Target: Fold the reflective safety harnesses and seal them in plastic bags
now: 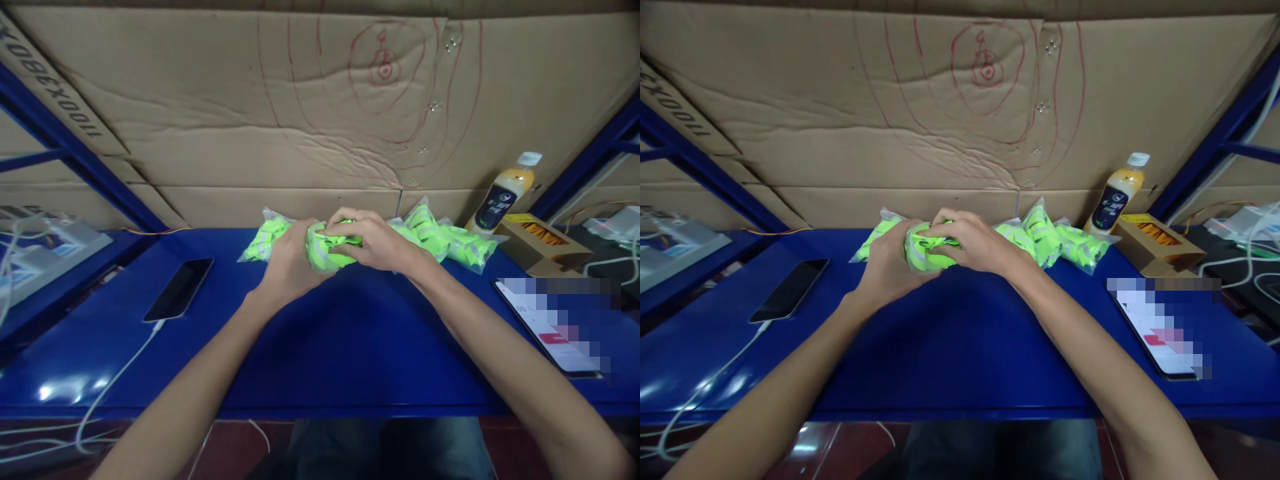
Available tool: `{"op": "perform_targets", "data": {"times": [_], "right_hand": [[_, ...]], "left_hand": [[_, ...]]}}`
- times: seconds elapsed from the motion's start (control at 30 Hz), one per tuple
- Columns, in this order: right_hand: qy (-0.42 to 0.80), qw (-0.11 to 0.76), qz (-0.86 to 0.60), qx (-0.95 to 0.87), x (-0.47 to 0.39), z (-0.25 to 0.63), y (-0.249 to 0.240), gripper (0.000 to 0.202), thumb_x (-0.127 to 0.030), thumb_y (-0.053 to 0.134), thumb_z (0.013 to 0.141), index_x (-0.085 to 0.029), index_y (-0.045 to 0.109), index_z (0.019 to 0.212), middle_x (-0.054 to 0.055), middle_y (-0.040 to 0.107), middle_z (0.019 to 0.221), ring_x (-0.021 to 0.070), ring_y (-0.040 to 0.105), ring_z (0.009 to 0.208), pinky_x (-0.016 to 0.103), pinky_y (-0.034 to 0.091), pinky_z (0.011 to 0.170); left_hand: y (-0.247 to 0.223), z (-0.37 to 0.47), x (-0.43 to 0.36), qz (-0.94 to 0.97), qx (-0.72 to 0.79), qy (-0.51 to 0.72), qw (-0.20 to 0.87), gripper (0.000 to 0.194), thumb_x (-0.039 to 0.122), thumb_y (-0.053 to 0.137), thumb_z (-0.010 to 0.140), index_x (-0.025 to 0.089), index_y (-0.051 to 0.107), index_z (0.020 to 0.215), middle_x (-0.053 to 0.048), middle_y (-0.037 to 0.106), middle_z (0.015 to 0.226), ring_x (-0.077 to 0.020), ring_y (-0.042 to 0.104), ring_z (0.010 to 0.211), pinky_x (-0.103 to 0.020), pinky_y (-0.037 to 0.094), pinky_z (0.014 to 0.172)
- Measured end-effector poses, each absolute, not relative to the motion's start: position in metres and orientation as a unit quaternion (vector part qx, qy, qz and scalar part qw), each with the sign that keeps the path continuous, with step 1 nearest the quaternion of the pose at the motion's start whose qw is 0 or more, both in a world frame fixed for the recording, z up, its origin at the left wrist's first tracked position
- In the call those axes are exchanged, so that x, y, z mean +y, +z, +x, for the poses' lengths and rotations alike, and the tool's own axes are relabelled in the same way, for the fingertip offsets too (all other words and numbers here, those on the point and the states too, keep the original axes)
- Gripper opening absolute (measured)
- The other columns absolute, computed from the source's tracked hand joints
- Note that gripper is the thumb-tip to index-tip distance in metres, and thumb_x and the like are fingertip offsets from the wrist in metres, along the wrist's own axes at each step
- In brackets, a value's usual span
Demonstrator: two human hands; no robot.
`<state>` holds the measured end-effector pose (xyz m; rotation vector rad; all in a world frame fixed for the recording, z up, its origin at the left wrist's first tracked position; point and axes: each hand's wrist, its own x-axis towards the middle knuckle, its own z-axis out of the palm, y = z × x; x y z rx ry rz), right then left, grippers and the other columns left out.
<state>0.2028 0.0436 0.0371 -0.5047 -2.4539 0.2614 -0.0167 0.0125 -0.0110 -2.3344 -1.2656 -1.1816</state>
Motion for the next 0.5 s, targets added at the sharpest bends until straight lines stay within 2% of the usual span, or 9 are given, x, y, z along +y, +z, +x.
{"op": "perform_targets", "data": {"times": [0.17,0.23,0.37,0.43,0.5], "right_hand": [[-0.070,0.240,-0.308,-0.918,0.023,0.185,0.029,0.034,-0.016,0.051,0.104,-0.021,0.077,0.126,0.015,0.065,0.128,0.0262,0.064,0.106,0.037,0.048,0.088],[-0.094,0.229,-0.345,-0.905,0.015,0.176,0.026,0.035,-0.014,0.050,0.102,-0.020,0.077,0.124,0.016,0.065,0.128,0.0267,0.063,0.103,0.037,0.047,0.084],[0.000,0.262,-0.381,-0.886,0.012,0.171,0.030,0.025,-0.014,0.061,0.091,-0.022,0.080,0.104,0.010,0.069,0.114,0.0236,0.065,0.095,0.035,0.045,0.079],[0.075,0.283,-0.356,-0.887,0.014,0.176,0.040,0.017,-0.017,0.065,0.087,-0.023,0.079,0.094,0.007,0.071,0.106,0.0236,0.067,0.097,0.035,0.046,0.083],[0.143,0.291,-0.311,-0.893,0.019,0.186,0.051,0.018,-0.018,0.068,0.084,-0.023,0.079,0.098,0.005,0.075,0.107,0.0244,0.069,0.104,0.036,0.049,0.093]], "left_hand": [[-0.017,-0.014,0.009,-0.801,-0.457,-0.365,0.132,0.065,0.038,0.081,0.079,0.019,0.053,0.135,-0.018,0.073,0.120,-0.0390,0.074,0.112,-0.053,0.062,0.093],[-0.023,-0.011,0.009,-0.791,-0.471,-0.365,0.139,0.068,0.032,0.080,0.078,0.017,0.052,0.138,-0.020,0.073,0.122,-0.0408,0.073,0.116,-0.054,0.062,0.094],[-0.031,-0.004,0.010,-0.768,-0.489,-0.385,0.152,0.065,0.025,0.076,0.076,0.016,0.054,0.136,-0.021,0.073,0.122,-0.0404,0.074,0.116,-0.053,0.062,0.094],[-0.030,-0.004,0.012,-0.763,-0.484,-0.407,0.136,0.064,0.032,0.080,0.075,0.017,0.055,0.133,-0.019,0.075,0.121,-0.0395,0.075,0.114,-0.052,0.062,0.094],[-0.027,-0.006,0.013,-0.759,-0.482,-0.426,0.098,0.069,0.040,0.085,0.072,0.019,0.056,0.131,-0.017,0.076,0.121,-0.0384,0.076,0.113,-0.051,0.063,0.093]]}}
